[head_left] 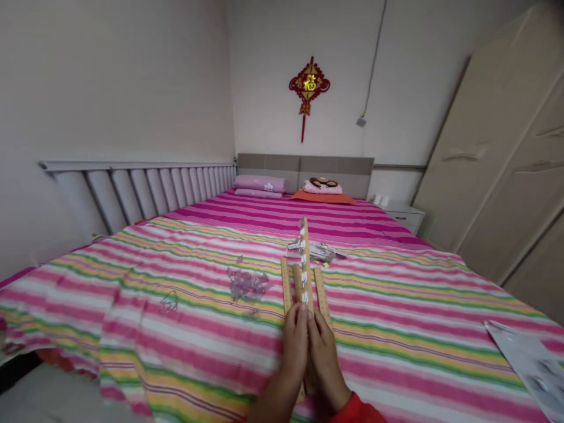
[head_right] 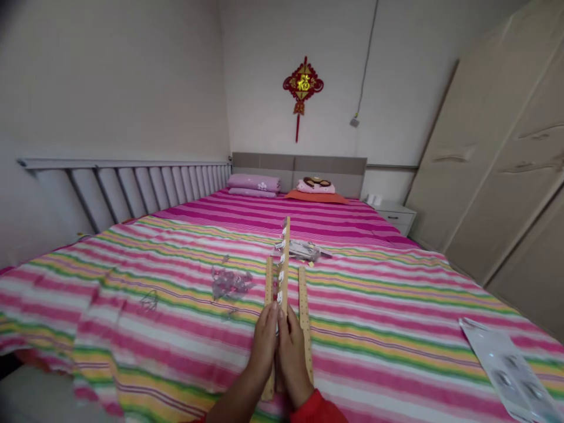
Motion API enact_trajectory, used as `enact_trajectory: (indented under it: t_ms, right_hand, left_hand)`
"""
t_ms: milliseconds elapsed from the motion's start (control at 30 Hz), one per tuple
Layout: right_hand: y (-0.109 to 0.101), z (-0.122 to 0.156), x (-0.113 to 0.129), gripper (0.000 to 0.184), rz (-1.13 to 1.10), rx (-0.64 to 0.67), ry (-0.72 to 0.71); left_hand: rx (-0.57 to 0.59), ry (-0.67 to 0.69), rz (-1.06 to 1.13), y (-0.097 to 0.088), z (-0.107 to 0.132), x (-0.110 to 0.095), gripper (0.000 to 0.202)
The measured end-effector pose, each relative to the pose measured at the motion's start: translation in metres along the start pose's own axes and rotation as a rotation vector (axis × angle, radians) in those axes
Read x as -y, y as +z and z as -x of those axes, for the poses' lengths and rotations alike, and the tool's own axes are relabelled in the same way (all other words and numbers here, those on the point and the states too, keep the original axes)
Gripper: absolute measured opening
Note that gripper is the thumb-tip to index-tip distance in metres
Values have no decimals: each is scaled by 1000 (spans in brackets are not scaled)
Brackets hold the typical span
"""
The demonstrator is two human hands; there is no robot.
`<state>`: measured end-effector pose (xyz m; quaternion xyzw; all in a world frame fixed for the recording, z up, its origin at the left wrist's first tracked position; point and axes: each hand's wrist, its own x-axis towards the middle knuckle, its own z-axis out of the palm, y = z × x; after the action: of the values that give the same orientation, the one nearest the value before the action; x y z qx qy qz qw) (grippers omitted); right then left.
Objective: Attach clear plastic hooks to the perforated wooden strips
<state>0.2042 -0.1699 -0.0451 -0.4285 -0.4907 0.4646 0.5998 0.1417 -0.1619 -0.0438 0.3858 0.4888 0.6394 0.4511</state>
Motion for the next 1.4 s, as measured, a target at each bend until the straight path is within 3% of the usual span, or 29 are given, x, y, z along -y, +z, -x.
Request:
enact_trajectory:
  t_ms: [233,433,567,833,1133,1400]
  right_hand:
    - [35,-21,-15,49,61,99,-25]
    - [42,-39,-22,48,101,161,-40]
    - [42,-42,-28,49,203,146,-58]
    - [38,-41,-36,46,305,207,-191]
    - [23,-44,-19,57,219,208,15]
    - [2,-23,-20,49,321,282,-27]
  left_hand:
    - [-51,93,-128,-27,-47,-3,47]
    - [-97,194,-308,-49,-75,12,41]
    - [-158,288,-410,-59,-103,6,34]
    - [-126,197,-275,-43,-150,-14,38]
    - [-111,206,-265,-43,-159,6,34]
    - [-196,208,-248,-50,-179,-20,36]
